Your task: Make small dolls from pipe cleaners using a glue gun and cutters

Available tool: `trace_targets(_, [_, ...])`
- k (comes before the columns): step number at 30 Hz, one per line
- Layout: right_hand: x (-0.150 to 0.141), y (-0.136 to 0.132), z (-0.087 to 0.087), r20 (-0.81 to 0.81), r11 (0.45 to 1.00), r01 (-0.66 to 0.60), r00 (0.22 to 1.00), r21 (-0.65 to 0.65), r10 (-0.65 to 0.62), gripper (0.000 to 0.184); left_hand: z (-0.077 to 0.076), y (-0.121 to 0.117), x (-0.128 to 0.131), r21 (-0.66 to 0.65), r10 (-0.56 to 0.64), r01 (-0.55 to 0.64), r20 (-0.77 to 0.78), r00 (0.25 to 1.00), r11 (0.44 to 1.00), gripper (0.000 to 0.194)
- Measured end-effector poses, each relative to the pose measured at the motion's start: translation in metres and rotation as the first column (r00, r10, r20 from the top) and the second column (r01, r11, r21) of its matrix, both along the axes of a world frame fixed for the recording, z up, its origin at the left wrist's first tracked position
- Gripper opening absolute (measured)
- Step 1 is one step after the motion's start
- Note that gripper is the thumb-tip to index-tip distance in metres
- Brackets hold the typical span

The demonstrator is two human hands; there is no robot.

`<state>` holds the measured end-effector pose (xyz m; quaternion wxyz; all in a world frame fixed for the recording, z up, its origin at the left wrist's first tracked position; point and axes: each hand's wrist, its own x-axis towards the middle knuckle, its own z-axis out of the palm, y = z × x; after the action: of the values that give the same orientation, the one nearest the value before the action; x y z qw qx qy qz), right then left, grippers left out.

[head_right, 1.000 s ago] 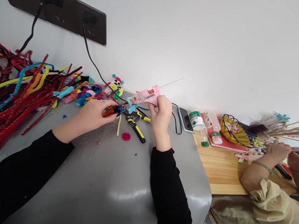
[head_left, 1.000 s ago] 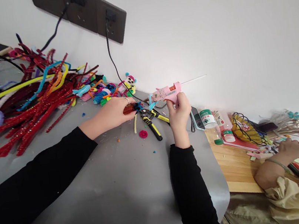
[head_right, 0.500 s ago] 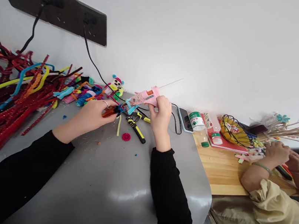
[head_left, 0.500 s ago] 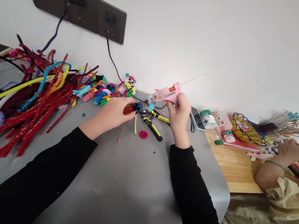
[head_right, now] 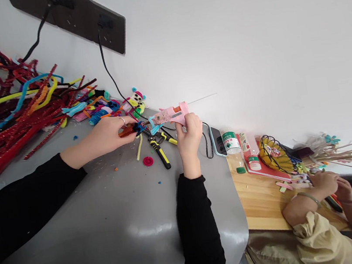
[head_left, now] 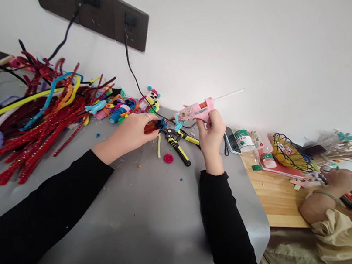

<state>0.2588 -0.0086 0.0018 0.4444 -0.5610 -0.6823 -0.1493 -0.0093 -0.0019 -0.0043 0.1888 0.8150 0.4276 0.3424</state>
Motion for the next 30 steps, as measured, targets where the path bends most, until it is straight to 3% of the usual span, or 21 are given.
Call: trace_targets(30, [-0.0077, -0.0048, 0.0042, -0.060, 0.999, -0.001, 0.998, 0.051, 0.004, 0.029, 0.0003, -0.0011, 0.0012, 0.009, -0.014, 0.013, 0.044, 0.999, 1.000, 0.034])
